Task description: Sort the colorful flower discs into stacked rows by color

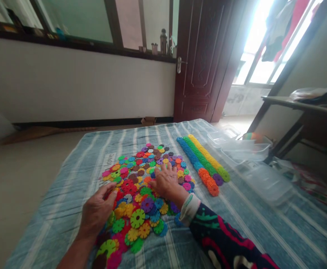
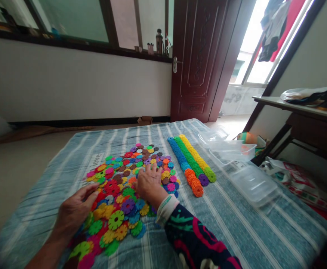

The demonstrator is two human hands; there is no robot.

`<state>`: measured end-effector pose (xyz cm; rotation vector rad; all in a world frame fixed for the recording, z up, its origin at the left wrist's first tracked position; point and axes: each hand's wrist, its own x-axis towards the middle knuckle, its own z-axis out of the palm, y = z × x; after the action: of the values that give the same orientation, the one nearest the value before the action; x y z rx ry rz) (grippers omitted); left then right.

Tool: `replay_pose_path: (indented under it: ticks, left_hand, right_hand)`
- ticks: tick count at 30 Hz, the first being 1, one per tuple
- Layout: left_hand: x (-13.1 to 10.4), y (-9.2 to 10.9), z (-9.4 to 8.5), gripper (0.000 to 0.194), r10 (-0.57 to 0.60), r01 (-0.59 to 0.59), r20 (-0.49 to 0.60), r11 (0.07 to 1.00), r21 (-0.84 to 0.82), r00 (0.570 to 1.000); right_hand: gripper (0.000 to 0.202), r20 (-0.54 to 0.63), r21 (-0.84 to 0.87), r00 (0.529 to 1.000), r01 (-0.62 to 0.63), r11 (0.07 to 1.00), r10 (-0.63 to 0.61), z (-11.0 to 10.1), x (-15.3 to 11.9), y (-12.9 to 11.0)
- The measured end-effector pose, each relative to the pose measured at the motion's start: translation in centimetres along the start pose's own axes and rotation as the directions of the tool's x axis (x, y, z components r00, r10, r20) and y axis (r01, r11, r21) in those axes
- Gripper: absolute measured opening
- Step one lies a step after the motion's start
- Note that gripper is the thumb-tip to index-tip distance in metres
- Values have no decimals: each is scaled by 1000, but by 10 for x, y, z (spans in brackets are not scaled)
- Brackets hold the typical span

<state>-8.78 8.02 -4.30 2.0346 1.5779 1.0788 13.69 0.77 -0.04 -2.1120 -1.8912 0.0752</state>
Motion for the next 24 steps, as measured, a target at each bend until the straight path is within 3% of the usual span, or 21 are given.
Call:
replay_pose_path:
  ticks: [3, 7, 11, 14, 16, 19, 21, 24]
  left_hand:
    - [0, 2, 0, 29, 2, -2, -9, 1000, 17, 1000]
    - [1, 1, 0, 32, 3, -3, 2, 1000, 18, 1000]
    - [-2, 1, 0, 33, 22, -22, 9, 1000, -13, 1000]
    - [-7, 3, 0, 33, 31, -31, 6, 999, -28, 999]
    - [-11, 6, 0, 34, 17, -16, 13, 999, -33, 1000]
    - [-14, 9, 0, 35, 4, -3, 32, 999, -38, 999]
    - [-16, 11, -1, 35, 4, -1, 52, 999, -41, 999]
    - [-16, 14, -2, 34, -4, 7, 64, 999, -44, 998]
  right_hand:
    - [44, 40, 37, 998, -51, 998, 50, 7, -1, 6]
    - [39, 37, 66, 996, 79, 995, -82, 13, -8, -10]
    - [31, 68, 95, 978, 190, 977, -197, 3, -25, -21]
    - [29, 33, 62, 990, 138, 989, -140, -9, -37, -9]
    - [33, 2, 11, 1000, 29, 1000, -29, -14, -42, 5]
    - [37, 44, -21, 993, -110, 994, 111, -11, -46, 20]
    - [36, 64, -7, 993, -100, 995, 100, -5, -49, 21]
    - [33, 65, 58, 997, 25, 998, -28, 2, -54, 11]
